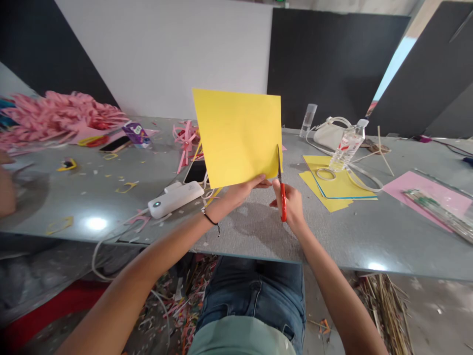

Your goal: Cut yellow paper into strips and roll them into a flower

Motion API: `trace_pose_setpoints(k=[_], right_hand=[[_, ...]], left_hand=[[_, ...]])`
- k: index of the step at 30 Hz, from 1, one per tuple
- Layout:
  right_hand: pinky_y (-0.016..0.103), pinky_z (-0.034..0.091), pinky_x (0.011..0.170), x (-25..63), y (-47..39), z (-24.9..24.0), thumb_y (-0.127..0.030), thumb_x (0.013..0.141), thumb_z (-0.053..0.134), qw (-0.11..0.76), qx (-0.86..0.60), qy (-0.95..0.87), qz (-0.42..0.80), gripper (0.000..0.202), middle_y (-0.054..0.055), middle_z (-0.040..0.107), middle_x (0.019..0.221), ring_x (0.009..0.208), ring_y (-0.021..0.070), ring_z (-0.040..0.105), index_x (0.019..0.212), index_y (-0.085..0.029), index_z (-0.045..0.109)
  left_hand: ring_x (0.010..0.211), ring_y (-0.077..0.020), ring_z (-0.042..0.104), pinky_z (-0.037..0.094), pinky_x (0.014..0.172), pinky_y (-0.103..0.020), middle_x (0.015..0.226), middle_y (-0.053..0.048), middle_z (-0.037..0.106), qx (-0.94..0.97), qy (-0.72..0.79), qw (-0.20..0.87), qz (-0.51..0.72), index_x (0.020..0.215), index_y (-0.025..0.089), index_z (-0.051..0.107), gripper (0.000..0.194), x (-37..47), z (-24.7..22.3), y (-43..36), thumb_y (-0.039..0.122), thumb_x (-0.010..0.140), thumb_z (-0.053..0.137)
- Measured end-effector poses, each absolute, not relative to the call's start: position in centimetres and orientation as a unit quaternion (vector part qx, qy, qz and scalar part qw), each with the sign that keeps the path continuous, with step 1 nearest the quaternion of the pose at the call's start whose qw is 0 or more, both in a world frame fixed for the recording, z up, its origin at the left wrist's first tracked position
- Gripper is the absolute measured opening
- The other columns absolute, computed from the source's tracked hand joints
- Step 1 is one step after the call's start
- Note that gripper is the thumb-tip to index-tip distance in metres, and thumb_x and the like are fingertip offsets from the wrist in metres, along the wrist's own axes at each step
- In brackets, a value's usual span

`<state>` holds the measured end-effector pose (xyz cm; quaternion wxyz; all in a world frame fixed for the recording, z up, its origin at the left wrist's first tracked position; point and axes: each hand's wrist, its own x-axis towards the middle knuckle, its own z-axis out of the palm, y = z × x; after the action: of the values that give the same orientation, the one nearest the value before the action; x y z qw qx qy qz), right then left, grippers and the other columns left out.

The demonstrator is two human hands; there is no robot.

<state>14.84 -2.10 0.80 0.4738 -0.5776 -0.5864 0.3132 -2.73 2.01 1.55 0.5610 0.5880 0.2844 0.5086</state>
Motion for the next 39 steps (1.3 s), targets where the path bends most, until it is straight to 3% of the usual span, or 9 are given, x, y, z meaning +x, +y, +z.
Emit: trace_pose_setpoints(k=[12,19,25,28,33,39], right_hand=[[0.026,0.049,0.048,14.80,-2.12,0.85,-0.088,0.091,0.051,0.474,-0.588,-0.588,0.289,0.069,0.004,0.063,0.052,0.052,0.0230,0.073,0.067,-0.023,0.051],[0.026,0.048,0.047,14.89,-2.23,1.01,-0.087,0.091,0.052,0.477,-0.586,-0.586,0.292,0.068,0.003,0.061,0.050,0.051,0.0225,0.072,0.066,-0.023,0.051],[0.026,0.048,0.047,14.98,-2.18,0.92,-0.087,0.092,0.052,0.478,-0.589,-0.583,0.291,0.068,0.004,0.064,0.051,0.050,0.0223,0.071,0.068,-0.023,0.056],[0.026,0.048,0.047,14.97,-2.13,0.92,-0.087,0.092,0.051,0.478,-0.591,-0.582,0.290,0.069,0.004,0.063,0.050,0.049,0.0220,0.071,0.067,-0.023,0.055],[0.027,0.046,0.046,14.94,-2.18,1.05,-0.086,0.092,0.051,0.475,-0.595,-0.580,0.289,0.069,0.004,0.062,0.049,0.047,0.0213,0.069,0.066,-0.023,0.055],[0.026,0.045,0.046,14.88,-2.21,1.19,-0.086,0.092,0.051,0.474,-0.597,-0.581,0.286,0.069,0.004,0.063,0.050,0.047,0.0210,0.069,0.068,-0.022,0.059]], left_hand=[[0.105,-0.0304,0.080,0.061,0.110,-0.049,0.106,-0.012,0.083,0.585,0.286,0.567,0.505,0.104,0.016,0.077,0.036,-2.56,1.25,2.04,0.051,0.095,0.071],[0.100,-0.0301,0.081,0.063,0.105,-0.049,0.105,-0.012,0.084,0.562,0.275,0.590,0.511,0.115,0.015,0.076,0.042,-2.29,0.94,2.00,0.050,0.092,0.077],[0.107,-0.0311,0.080,0.063,0.105,-0.050,0.107,-0.012,0.084,0.565,0.275,0.586,0.512,0.123,0.014,0.074,0.044,-2.11,1.16,1.80,0.048,0.093,0.075],[0.107,-0.0320,0.079,0.062,0.106,-0.050,0.109,-0.012,0.083,0.565,0.280,0.585,0.510,0.119,0.014,0.075,0.043,-2.08,1.14,1.71,0.049,0.093,0.075],[0.103,-0.0273,0.080,0.064,0.105,-0.045,0.111,-0.007,0.084,0.576,0.293,0.579,0.498,0.112,0.024,0.077,0.036,-2.05,0.85,1.83,0.054,0.092,0.074],[0.100,-0.0283,0.081,0.064,0.103,-0.046,0.108,-0.009,0.084,0.573,0.293,0.580,0.499,0.107,0.021,0.076,0.034,-2.01,1.15,1.59,0.051,0.092,0.074]])
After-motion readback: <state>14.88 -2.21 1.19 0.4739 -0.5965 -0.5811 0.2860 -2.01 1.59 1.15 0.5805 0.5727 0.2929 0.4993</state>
